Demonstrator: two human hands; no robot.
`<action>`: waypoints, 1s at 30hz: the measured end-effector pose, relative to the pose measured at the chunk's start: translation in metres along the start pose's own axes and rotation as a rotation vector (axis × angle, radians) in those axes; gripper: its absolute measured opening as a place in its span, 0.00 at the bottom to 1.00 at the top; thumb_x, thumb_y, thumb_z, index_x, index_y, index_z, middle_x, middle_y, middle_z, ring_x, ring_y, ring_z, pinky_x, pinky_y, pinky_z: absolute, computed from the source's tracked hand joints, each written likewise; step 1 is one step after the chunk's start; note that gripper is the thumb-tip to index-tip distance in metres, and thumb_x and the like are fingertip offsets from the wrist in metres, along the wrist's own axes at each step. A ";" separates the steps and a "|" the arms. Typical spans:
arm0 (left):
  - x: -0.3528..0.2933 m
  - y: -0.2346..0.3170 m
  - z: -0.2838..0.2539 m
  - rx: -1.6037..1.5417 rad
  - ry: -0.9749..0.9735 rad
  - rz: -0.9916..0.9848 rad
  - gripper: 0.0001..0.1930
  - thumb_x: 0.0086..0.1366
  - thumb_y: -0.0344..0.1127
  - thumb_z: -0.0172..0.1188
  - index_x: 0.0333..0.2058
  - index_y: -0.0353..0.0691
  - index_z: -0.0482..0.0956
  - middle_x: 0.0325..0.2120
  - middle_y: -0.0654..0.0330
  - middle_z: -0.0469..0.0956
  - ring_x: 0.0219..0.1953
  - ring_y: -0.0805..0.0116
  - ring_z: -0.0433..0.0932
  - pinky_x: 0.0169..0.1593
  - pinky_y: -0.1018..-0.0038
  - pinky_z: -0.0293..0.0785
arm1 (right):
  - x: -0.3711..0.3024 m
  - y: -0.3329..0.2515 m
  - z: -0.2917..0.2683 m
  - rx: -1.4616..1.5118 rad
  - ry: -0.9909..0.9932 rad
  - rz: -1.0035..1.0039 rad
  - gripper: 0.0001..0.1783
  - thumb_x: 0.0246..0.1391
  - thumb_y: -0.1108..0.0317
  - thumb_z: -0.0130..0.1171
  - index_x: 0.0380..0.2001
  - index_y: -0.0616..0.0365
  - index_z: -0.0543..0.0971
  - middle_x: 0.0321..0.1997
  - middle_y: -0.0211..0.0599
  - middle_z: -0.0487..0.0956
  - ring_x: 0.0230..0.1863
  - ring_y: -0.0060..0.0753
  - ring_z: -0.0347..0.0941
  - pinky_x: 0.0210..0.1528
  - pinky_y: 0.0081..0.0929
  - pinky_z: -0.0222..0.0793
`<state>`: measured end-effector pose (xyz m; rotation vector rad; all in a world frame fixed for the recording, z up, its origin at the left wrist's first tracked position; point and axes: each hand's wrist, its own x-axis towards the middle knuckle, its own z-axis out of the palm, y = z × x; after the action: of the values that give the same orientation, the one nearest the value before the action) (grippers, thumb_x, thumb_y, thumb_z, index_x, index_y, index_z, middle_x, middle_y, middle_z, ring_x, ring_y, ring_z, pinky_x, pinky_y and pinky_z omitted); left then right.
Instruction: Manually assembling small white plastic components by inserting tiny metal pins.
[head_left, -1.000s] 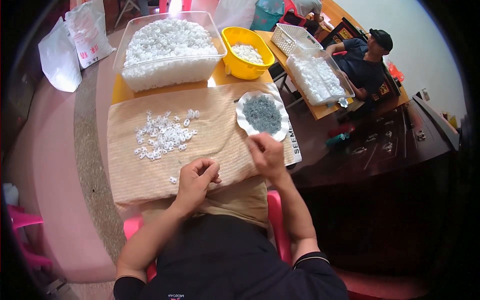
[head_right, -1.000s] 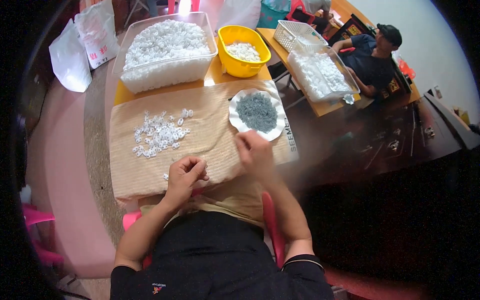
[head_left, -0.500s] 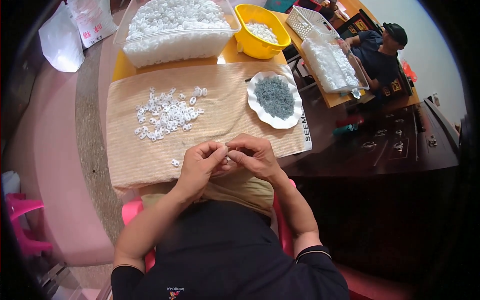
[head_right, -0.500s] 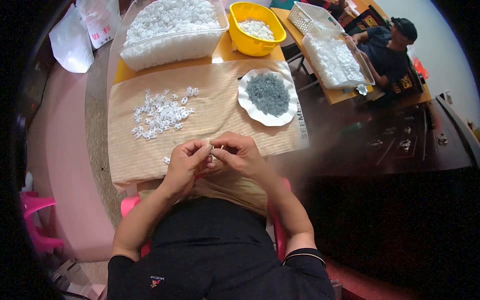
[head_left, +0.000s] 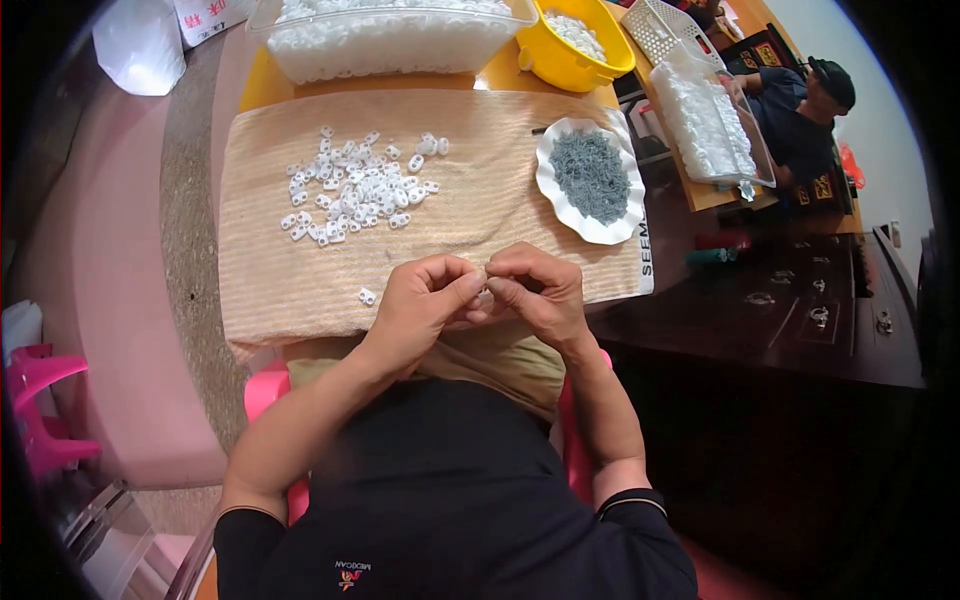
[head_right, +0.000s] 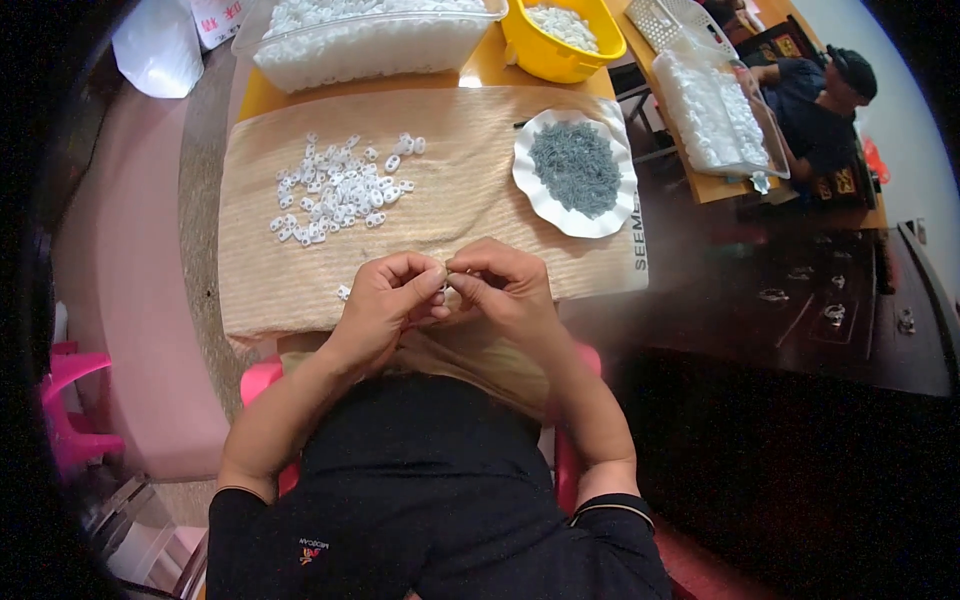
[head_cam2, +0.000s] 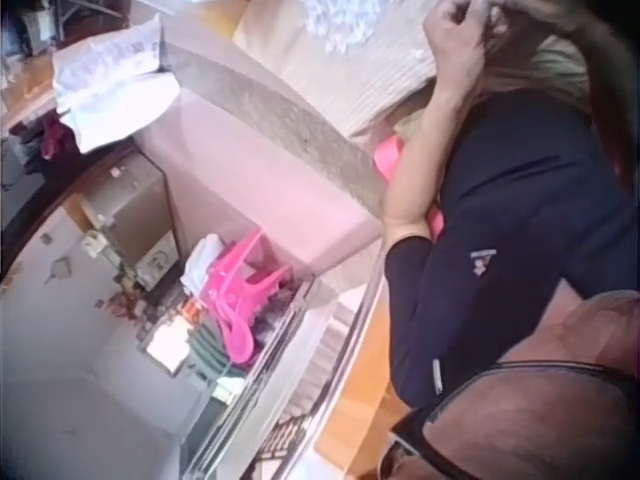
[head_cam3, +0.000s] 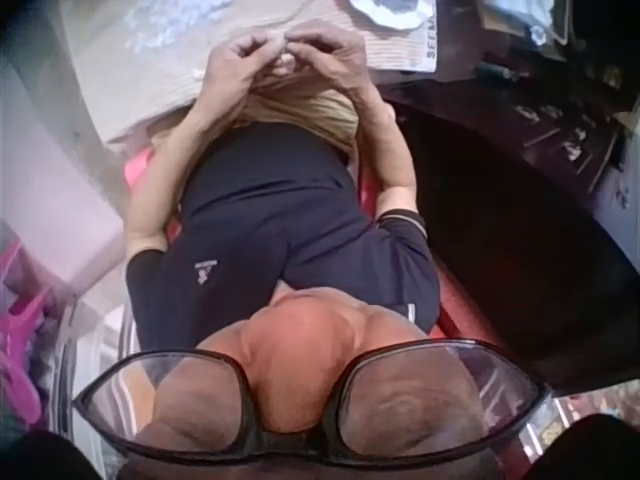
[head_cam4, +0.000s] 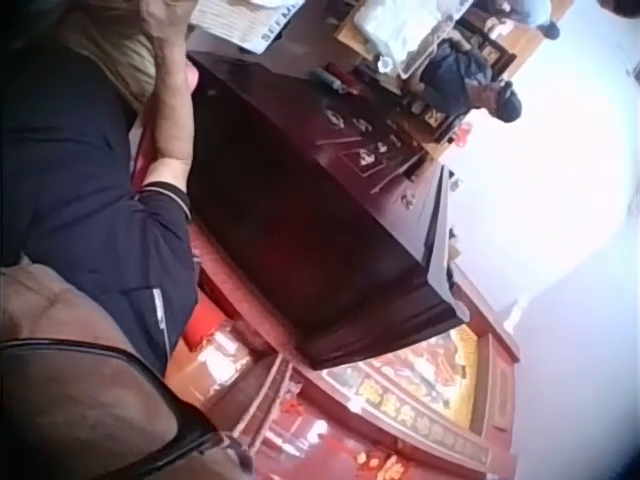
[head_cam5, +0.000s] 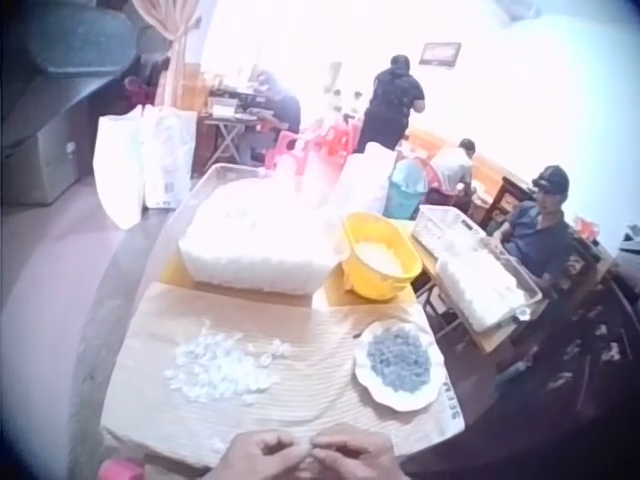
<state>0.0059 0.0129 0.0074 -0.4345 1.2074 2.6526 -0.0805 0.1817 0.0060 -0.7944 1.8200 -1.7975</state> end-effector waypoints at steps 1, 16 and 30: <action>0.001 -0.001 -0.001 -0.004 -0.024 0.004 0.08 0.67 0.33 0.56 0.35 0.33 0.76 0.28 0.64 0.76 0.30 0.79 0.75 0.37 0.82 0.75 | 0.001 0.001 0.000 -0.012 -0.004 -0.030 0.06 0.54 0.82 0.57 0.36 0.69 0.78 0.37 0.39 0.77 0.29 0.20 0.74 0.28 0.15 0.72; 0.006 -0.003 -0.007 -0.091 0.052 -0.001 0.07 0.64 0.26 0.57 0.40 0.33 0.75 0.33 0.59 0.79 0.33 0.75 0.79 0.41 0.78 0.80 | 0.001 0.008 -0.001 0.049 0.051 0.133 0.05 0.58 0.76 0.56 0.36 0.68 0.77 0.34 0.35 0.76 0.27 0.18 0.74 0.31 0.16 0.71; 0.007 -0.005 -0.008 -0.114 0.084 -0.002 0.07 0.63 0.27 0.58 0.40 0.33 0.74 0.32 0.59 0.79 0.33 0.75 0.79 0.40 0.78 0.80 | 0.000 0.014 0.002 0.036 0.021 0.137 0.04 0.59 0.76 0.56 0.34 0.67 0.77 0.33 0.34 0.76 0.28 0.18 0.74 0.30 0.15 0.71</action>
<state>0.0021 0.0104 -0.0035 -0.5714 1.0811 2.7356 -0.0803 0.1794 -0.0079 -0.6242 1.8041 -1.7518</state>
